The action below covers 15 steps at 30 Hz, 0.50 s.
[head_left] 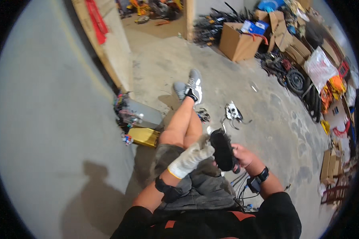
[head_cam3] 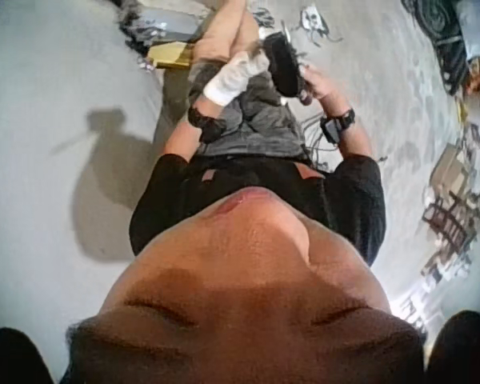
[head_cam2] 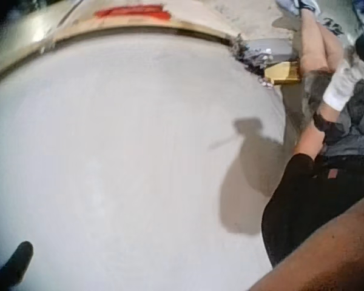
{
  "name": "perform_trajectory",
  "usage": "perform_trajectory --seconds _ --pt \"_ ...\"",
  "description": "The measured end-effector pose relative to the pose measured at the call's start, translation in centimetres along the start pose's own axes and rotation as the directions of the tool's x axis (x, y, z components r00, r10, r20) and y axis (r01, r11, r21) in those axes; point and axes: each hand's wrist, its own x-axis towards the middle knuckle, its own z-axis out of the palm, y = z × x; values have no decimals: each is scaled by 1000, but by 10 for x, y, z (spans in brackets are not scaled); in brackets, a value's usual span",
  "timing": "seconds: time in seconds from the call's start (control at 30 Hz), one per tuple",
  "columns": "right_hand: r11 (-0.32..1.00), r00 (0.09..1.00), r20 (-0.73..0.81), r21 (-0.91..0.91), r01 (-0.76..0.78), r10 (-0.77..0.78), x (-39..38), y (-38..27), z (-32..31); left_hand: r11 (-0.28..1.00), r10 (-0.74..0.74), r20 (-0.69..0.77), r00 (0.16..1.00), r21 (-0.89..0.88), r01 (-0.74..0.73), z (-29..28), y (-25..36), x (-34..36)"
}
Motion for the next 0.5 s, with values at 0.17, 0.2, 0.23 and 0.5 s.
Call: perform_trajectory --seconds 0.17,0.2,0.23,0.5 --pt "977 999 17 -210 -27 31 3 36 53 982 -96 -112 989 -172 76 40 11 -51" --pt "974 998 -32 -221 -59 54 -1 40 58 946 -187 -145 972 -294 138 35 6 -56" --pt "973 986 -168 -227 -50 11 -2 50 68 951 -153 -155 976 -292 102 27 -1 -60" --pt "890 910 -351 -454 40 -221 -96 65 81 838 -100 -213 972 -545 -33 15 -23 -73"
